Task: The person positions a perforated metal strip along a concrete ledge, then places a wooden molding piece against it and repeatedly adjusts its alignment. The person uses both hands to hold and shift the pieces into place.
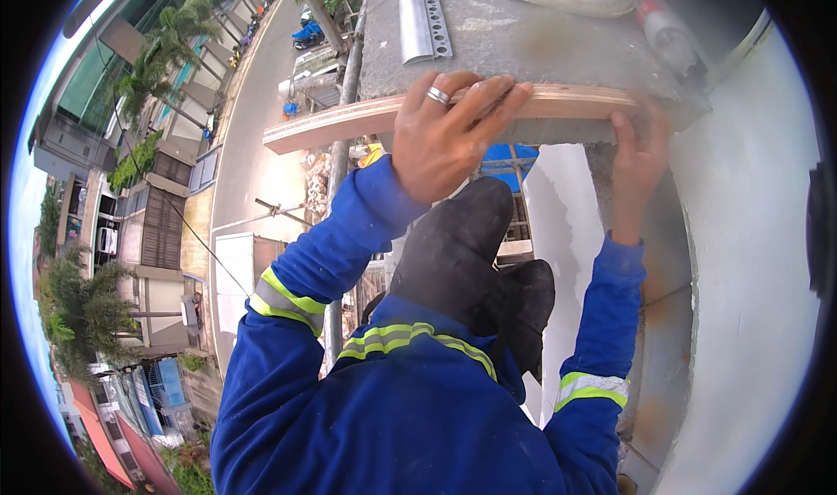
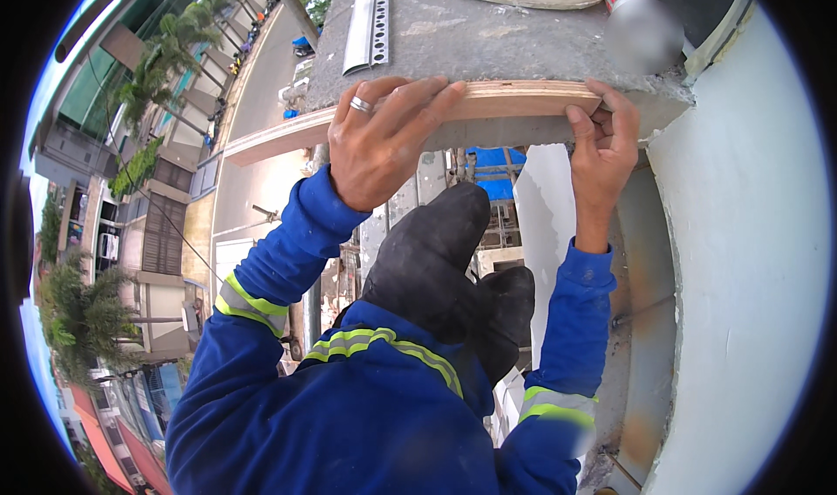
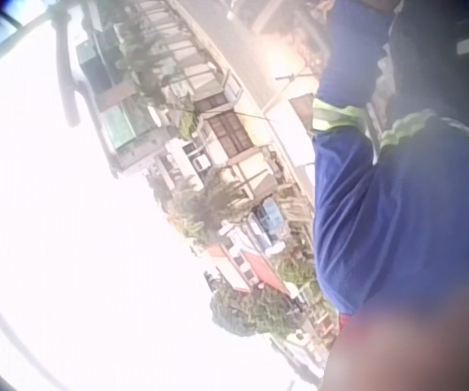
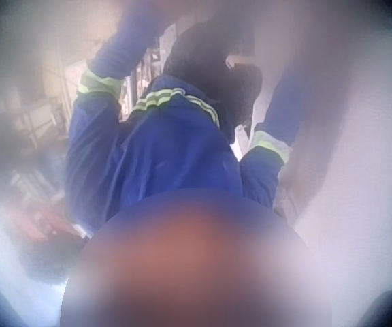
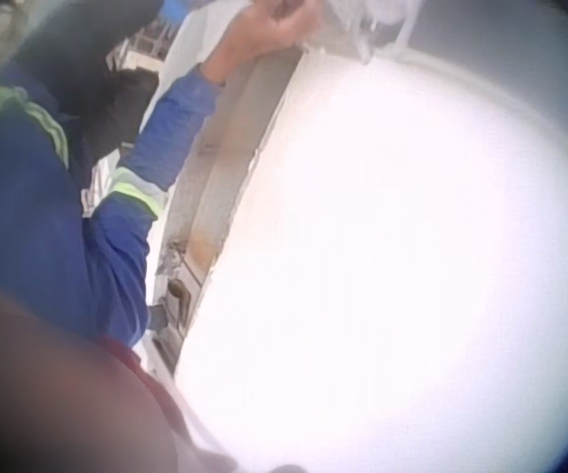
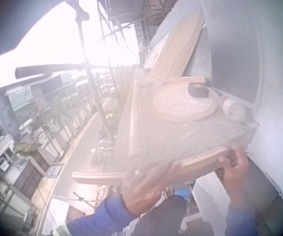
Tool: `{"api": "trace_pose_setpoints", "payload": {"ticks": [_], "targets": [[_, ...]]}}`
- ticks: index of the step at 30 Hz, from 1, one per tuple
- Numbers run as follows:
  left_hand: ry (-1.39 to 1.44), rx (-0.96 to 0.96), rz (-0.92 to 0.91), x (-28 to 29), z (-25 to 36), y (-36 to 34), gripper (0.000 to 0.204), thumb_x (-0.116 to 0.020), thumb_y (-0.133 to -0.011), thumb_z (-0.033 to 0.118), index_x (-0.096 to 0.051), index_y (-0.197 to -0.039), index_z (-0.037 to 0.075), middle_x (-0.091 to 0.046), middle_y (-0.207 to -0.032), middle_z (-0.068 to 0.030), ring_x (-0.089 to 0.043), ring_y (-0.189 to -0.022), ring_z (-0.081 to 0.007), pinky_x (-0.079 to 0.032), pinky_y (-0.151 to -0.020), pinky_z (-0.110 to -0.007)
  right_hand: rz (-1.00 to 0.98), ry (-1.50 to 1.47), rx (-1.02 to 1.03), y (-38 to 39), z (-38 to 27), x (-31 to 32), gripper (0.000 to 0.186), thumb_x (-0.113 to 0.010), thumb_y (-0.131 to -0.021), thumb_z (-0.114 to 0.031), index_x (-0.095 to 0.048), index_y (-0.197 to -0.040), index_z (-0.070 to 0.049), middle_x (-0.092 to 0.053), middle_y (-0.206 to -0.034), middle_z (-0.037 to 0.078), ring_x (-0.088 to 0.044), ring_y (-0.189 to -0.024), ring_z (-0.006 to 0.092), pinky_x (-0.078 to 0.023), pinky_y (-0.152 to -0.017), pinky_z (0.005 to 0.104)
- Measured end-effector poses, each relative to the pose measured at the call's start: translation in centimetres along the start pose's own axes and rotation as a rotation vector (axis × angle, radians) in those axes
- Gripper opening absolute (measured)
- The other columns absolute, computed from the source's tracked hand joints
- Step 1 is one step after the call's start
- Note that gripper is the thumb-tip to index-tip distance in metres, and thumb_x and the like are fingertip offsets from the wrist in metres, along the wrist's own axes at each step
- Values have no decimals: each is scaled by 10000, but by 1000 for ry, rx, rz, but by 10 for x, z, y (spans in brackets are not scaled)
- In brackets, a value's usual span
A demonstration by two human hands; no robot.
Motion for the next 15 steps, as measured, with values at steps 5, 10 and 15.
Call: {"api": "trace_pose_setpoints", "payload": {"ticks": [5,10,15], "targets": [[-19,-69,20,-1,-3,-1,572,-665,-694,124,-686,-1266,132,-642,-1166,-12,-590,-992,-202,-491,-809,-362,-4,-7,-5,-1,0,0,330,-725,-906,-41,-638,-1224,-28,-606,-1213,72,-646,-887,134,-537,-767,260],[2,-21,-11,1,-1,0,580,-676,-688,83,-693,-1262,160,-659,-1173,16,-600,-985,-196,-494,-822,-351,1,13,-15,-1,-1,0,331,-730,-905,-48,-641,-1223,-33,-599,-1207,65,-629,-895,125,-535,-777,257],[-15,16,-6,1,1,-3,633,-736,-642,15,-712,-1243,214,-693,-1168,59,-620,-975,-180,-485,-835,-330,-12,14,-55,2,0,1,315,-728,-910,-72,-652,-1216,-55,-592,-1180,54,-625,-915,128,-541,-785,264]]}}
Point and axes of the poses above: each hand's wrist, its own y-axis away from the middle knuckle, its own x-axis out of the back of the hand, z = x × y, the point moved 3 cm from there along -y, towards the middle knuckle
